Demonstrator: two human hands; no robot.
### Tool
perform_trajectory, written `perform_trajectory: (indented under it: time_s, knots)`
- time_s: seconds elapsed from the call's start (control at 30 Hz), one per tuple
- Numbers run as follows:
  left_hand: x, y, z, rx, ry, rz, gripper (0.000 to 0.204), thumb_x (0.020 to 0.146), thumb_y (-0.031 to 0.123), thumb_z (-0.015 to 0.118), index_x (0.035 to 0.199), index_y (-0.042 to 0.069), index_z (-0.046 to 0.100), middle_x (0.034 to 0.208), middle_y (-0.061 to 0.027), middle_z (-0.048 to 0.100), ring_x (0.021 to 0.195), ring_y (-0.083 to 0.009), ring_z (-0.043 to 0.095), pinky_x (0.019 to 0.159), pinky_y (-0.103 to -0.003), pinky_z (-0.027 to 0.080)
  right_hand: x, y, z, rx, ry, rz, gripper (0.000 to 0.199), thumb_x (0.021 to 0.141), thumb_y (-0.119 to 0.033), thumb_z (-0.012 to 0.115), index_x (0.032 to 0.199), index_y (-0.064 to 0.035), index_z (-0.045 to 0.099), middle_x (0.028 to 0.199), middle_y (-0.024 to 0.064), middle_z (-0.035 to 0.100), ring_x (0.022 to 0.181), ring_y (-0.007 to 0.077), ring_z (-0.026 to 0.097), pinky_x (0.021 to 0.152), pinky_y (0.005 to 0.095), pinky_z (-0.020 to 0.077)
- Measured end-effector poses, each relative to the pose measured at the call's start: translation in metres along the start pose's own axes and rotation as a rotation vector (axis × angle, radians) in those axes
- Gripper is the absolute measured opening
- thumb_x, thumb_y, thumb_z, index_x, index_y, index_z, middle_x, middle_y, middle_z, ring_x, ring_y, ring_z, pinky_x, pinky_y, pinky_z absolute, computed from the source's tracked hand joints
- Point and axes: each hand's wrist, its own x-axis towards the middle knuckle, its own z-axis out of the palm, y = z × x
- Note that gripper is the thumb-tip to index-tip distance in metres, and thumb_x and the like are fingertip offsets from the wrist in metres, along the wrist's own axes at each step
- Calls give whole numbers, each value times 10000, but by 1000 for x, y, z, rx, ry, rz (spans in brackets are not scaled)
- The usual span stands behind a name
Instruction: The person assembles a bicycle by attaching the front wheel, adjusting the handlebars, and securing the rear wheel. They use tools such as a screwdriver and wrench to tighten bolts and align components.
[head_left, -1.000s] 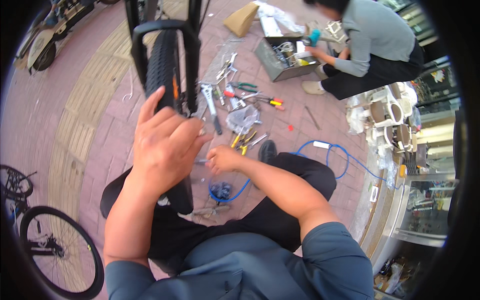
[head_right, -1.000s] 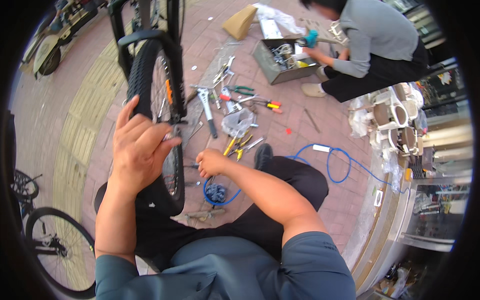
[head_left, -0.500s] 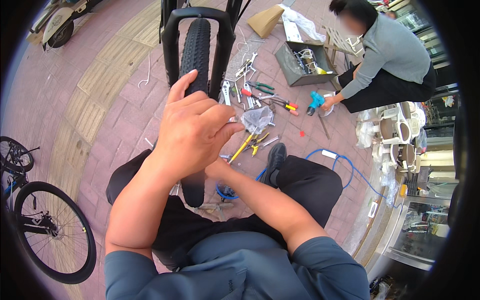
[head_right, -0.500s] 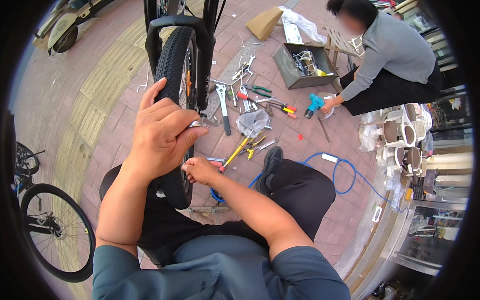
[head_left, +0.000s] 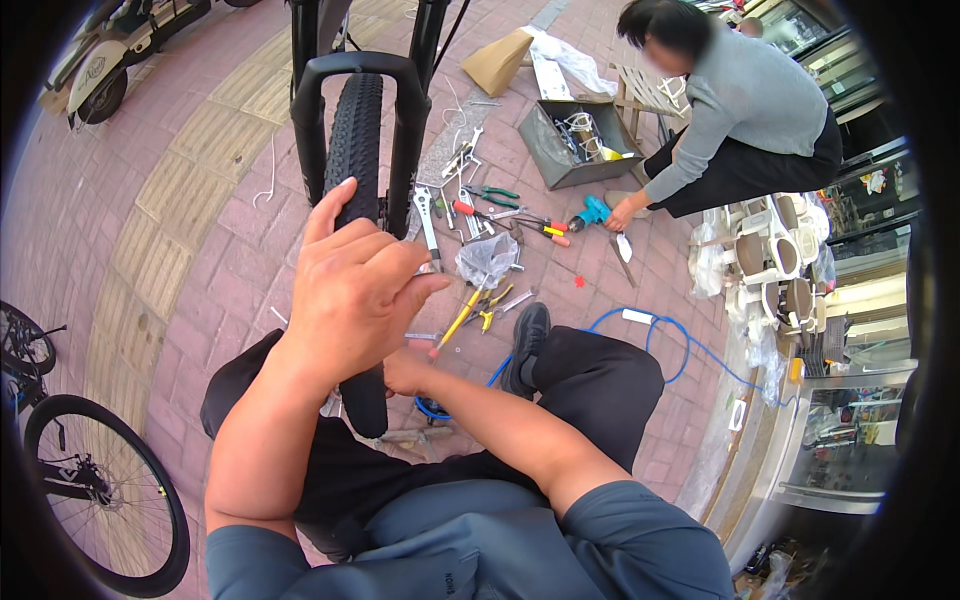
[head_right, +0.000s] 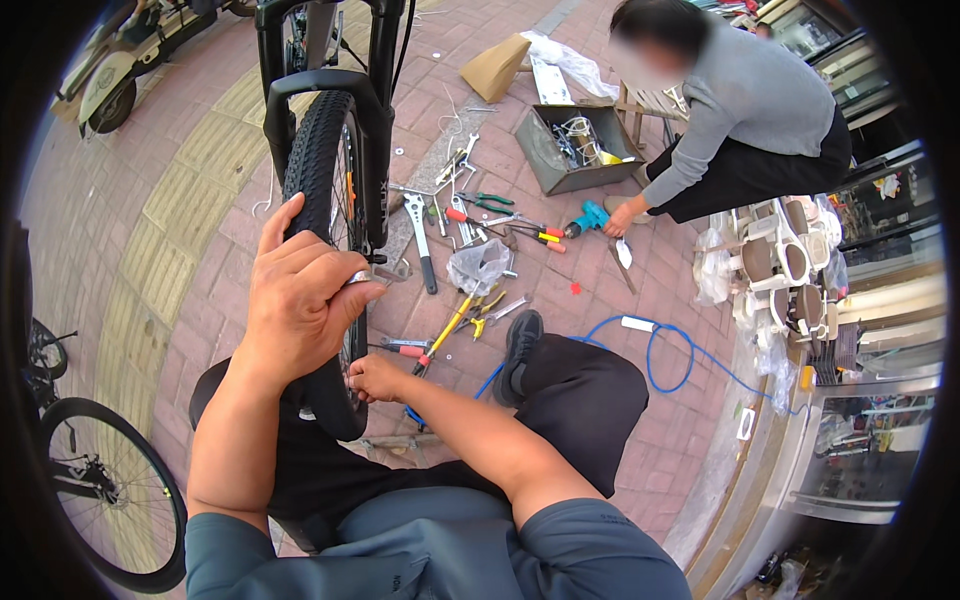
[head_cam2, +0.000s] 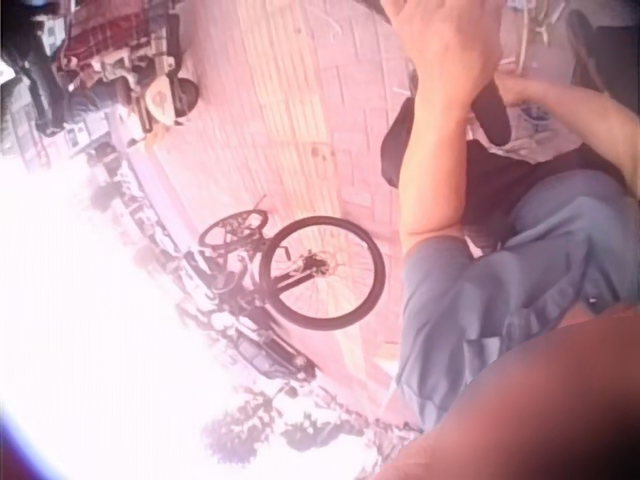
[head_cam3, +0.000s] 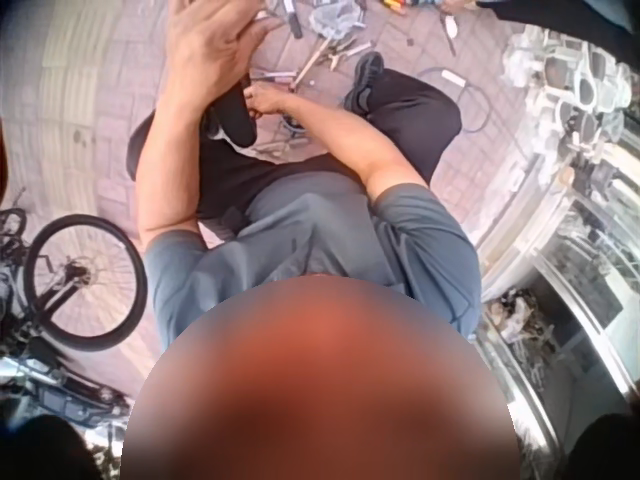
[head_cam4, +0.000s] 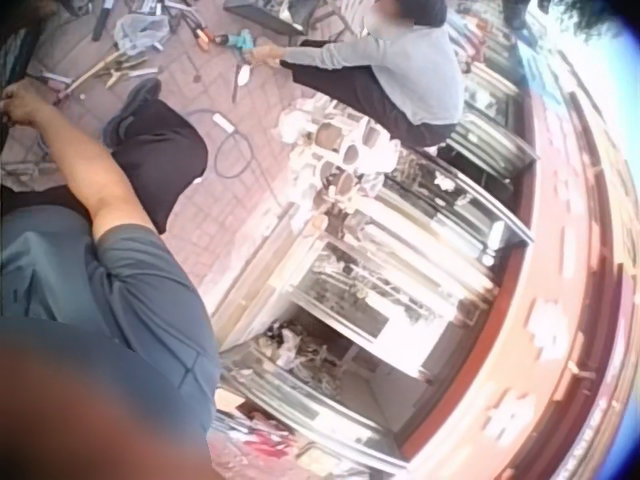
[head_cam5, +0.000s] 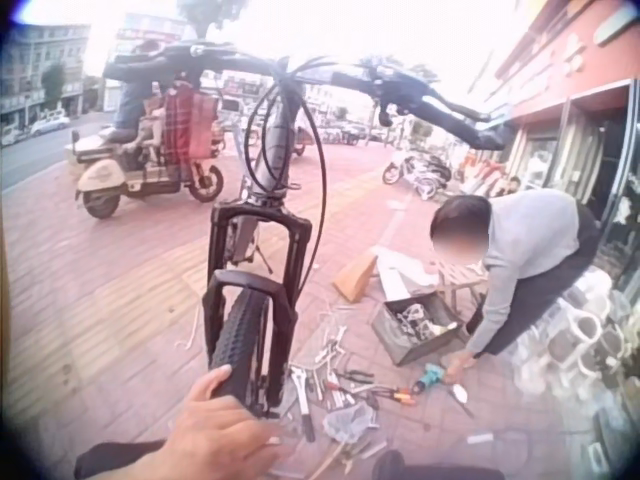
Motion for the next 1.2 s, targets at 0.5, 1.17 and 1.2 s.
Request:
perform_trajectory:
  time_s: [0.5,1.17,1.2]
  knots:
    - [1,1,0,26,13,5,241,666,143,871,815,99,687,688,-2,644,711,-210,629,1112,-559,402,1,-2,11,-73,185,-152,154,933,-88,641,825,21,634,713,111,700,570,175,687,512,328,553]
    - [-1,-3,-2,44,-30,26,202,768,180,856,860,67,716,732,-22,670,693,-210,631,1121,-534,384,9,21,-12,398,-24,45,161,989,-158,629,1018,-6,674,845,83,703,706,175,700,632,319,602]
    - [-1,-3,-3,41,-42,13,200,768,174,857,864,65,719,740,-16,676,697,-200,632,1125,-530,381,8,23,-14,429,-19,60,145,984,-146,637,1020,-11,673,858,76,702,715,168,700,638,312,602]
